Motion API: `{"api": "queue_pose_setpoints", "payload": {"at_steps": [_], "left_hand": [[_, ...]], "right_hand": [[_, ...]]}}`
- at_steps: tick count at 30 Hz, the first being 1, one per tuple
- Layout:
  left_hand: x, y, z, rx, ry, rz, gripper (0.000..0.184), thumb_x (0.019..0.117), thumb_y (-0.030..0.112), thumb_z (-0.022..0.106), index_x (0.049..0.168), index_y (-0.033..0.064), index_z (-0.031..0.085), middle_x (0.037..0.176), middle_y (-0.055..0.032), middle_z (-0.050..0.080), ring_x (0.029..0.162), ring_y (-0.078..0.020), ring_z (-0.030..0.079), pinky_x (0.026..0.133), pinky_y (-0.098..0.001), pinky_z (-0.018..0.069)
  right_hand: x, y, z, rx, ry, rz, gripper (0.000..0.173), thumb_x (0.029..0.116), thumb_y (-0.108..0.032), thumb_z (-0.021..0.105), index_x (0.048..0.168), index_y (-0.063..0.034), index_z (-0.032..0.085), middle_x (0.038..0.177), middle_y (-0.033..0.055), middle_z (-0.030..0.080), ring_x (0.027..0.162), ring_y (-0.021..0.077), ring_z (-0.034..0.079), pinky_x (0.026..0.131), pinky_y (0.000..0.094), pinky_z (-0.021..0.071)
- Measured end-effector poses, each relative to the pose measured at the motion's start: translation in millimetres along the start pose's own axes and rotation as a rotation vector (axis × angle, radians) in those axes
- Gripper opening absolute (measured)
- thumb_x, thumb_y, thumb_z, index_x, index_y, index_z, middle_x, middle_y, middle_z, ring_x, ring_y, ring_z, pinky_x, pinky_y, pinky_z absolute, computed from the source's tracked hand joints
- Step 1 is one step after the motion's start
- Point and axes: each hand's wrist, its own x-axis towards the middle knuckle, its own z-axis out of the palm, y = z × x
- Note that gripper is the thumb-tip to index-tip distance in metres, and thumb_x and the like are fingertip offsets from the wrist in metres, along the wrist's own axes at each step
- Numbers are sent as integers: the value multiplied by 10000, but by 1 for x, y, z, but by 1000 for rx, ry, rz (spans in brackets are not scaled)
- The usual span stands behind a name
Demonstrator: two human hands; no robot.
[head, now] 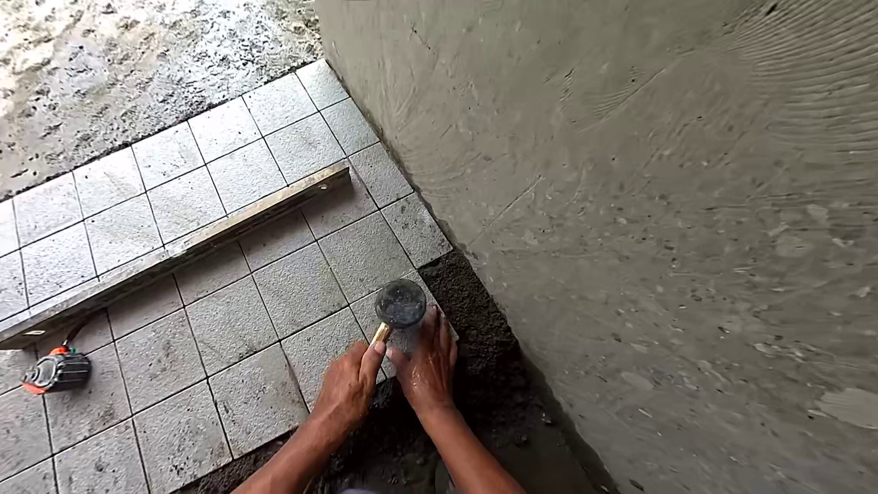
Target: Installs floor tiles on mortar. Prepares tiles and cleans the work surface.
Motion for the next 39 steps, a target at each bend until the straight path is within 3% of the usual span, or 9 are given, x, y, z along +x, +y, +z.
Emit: {"api": "queue_pose_setpoints", "payload": {"at_steps": [5,14,23,26,31,34,37,39], "left_hand": [[1,0,-5,16,-34,-7,643,1061,621,239,964,105,611,683,-38,548,616,-198,579,611,-413,511],[1,-11,-1,19,-25,65,646,1059,626,230,966,115,614,685,-22,552,609,-181,579,596,-400,516],[9,-15,-3,15,-36,26,655,1058,620,244,960,103,635,676,-28,556,593,-181,574,583,-395,510],[-1,-11,-1,-5,-15,56,640,1059,620,234,947,118,615,649,-15,537,561,-165,552,548,-371,497],[4,-9,-13,55,-87,4,644,1070,608,241,983,93,617,687,-51,552,610,-202,574,596,-409,503],[-2,-15,-4,56,-39,81,641,1068,616,229,945,110,602,656,-40,525,567,-188,547,541,-389,483],[7,-23,-8,69,-99,33,678,1070,617,225,986,75,623,693,-77,550,602,-229,567,582,-436,503],[5,-17,-14,35,-134,-8,700,1068,628,228,982,60,627,664,-88,533,551,-234,538,538,-422,488]], "right_hand": [[0,1,3,-2,41,-3,1055,832,-368,825,1610,10,222,1667,226,248,1531,388,278,1205,618,238],[0,1,4,22,18,28,1028,866,-371,787,1616,15,200,1675,231,222,1548,374,240,1224,603,202],[-1,-2,3,37,6,60,1046,859,-355,809,1622,3,190,1679,210,228,1552,357,240,1233,588,196],[-3,5,5,31,25,11,1038,869,-398,790,1615,13,197,1670,221,243,1540,377,259,1217,616,215],[-2,5,7,50,53,-10,1054,864,-397,802,1615,17,189,1670,235,231,1537,389,262,1213,621,219],[-6,9,8,18,31,-21,1050,895,-448,744,1619,20,146,1679,232,199,1545,390,236,1209,626,219],[-3,10,7,58,8,1,1069,873,-393,794,1626,6,148,1679,236,203,1554,383,218,1226,615,182],[-9,17,3,86,20,-24,991,896,-328,772,1621,4,184,1667,232,246,1542,379,259,1234,603,189]]}}
